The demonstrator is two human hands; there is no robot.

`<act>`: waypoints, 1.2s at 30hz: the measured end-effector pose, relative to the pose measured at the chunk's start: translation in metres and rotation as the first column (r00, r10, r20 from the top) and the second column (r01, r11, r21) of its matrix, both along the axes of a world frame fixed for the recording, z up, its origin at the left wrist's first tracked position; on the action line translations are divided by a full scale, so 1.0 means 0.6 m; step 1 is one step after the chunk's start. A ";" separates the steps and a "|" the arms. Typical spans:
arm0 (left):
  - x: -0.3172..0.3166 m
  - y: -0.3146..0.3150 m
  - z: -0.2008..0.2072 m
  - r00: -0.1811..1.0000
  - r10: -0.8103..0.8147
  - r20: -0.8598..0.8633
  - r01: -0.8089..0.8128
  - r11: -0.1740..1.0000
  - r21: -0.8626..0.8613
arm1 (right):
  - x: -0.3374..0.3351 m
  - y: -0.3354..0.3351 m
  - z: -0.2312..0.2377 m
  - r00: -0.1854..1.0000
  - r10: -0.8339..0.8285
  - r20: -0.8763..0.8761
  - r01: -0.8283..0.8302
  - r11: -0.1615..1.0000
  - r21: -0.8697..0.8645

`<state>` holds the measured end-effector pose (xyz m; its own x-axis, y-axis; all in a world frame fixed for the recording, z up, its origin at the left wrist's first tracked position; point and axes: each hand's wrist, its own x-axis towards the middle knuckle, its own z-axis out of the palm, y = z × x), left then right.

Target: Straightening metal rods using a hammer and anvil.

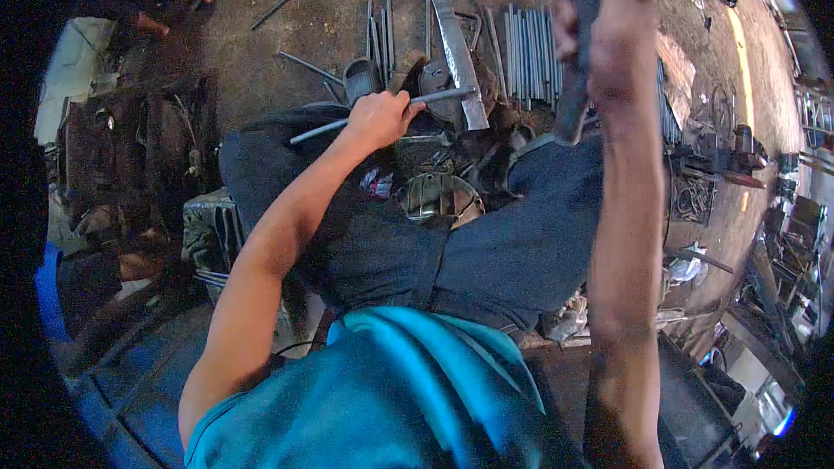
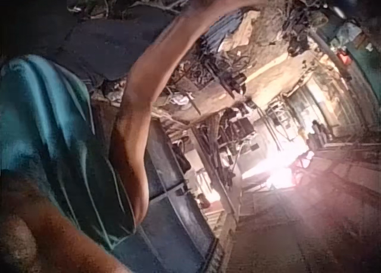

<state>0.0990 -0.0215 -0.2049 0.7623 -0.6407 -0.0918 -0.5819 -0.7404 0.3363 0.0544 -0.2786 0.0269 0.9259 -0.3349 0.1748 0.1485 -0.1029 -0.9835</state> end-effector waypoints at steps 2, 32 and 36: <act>0.002 0.003 -0.004 1.000 0.004 0.019 -0.004 1.000 0.000 | 0.011 -0.009 0.061 0.988 0.093 0.120 -0.092 0.996 -0.008; 0.010 0.014 -0.016 0.999 0.009 -0.031 -0.010 0.999 -0.045 | -0.054 0.082 -0.207 0.894 -0.352 -0.276 0.168 0.837 -0.521; 0.031 0.012 -0.007 1.000 0.026 -0.013 -0.026 0.998 -0.051 | -0.070 0.084 -0.308 0.725 0.025 -0.689 0.279 0.903 0.326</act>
